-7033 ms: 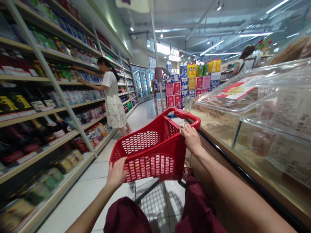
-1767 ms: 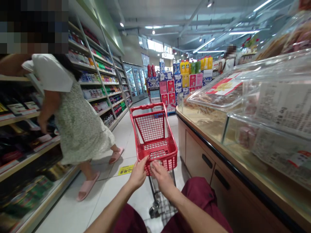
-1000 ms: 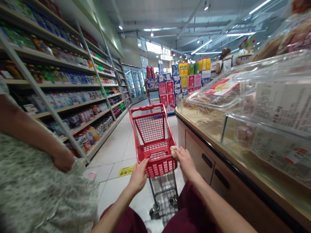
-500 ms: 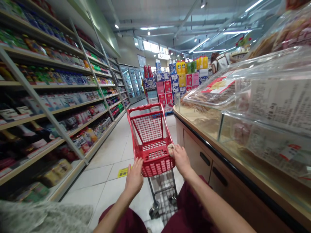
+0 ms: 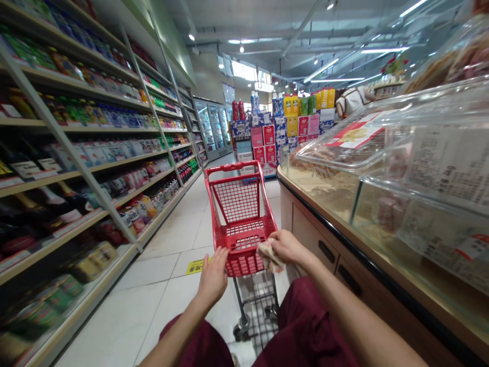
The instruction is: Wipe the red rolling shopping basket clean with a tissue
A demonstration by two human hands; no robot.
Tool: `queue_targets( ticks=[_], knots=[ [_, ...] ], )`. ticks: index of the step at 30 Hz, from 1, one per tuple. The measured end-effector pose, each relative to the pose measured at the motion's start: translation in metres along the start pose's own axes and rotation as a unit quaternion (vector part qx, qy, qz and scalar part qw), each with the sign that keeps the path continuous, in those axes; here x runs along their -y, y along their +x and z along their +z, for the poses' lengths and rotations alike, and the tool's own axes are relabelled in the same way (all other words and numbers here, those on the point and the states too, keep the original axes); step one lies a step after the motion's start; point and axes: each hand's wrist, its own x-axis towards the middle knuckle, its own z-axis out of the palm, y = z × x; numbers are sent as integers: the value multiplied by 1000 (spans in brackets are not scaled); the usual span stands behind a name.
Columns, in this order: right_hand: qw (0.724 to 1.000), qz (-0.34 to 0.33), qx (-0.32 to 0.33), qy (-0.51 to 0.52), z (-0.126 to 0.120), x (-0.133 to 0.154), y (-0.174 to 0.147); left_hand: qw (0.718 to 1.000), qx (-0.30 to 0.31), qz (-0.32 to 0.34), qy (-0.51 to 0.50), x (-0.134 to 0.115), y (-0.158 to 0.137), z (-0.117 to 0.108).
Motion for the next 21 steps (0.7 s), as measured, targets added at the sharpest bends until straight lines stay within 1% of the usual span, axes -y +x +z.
queue_targets(
  ticks=[1,3,5,7,8,10,12,13,14,15,16,19,21],
  knots=[
    [1000,7,5,-19,0,4,6,1000,1,0,0,0,0,1],
    [999,6,-25,-42,12,15,17,1000,4,4,4,-1,1,2],
    [997,-5,-58,-43,33,25,23,1000,1,13,12,-1,0,3],
    [994,-19,-95,-45,56,26,19,1000,-5,16,19,-1,-1,4],
    [991,-34,-119,-51,67,23,14,1000,-8,17,20,-1,-1,4],
    [980,-95,-157,-77,81,13,-1,1000,-12,15,16,-1,-2,3],
    [965,-176,-157,-111,86,0,-14,1000,-11,8,8,0,-1,2],
    [961,-199,-145,-123,85,-5,-17,1000,-9,3,5,0,0,2],
    [961,-206,-132,-129,82,-9,-17,1000,-6,0,3,0,1,1],
    [964,-197,-124,-126,77,-11,-15,1000,-1,-1,1,0,2,1],
    [970,-174,-125,-115,70,-13,-9,1000,4,1,0,0,3,0],
    [986,-69,-133,-78,50,-13,12,1000,11,14,-5,-2,5,0],
    [989,-32,-122,-76,44,-11,22,1000,9,15,-3,-4,5,1]
  ],
)
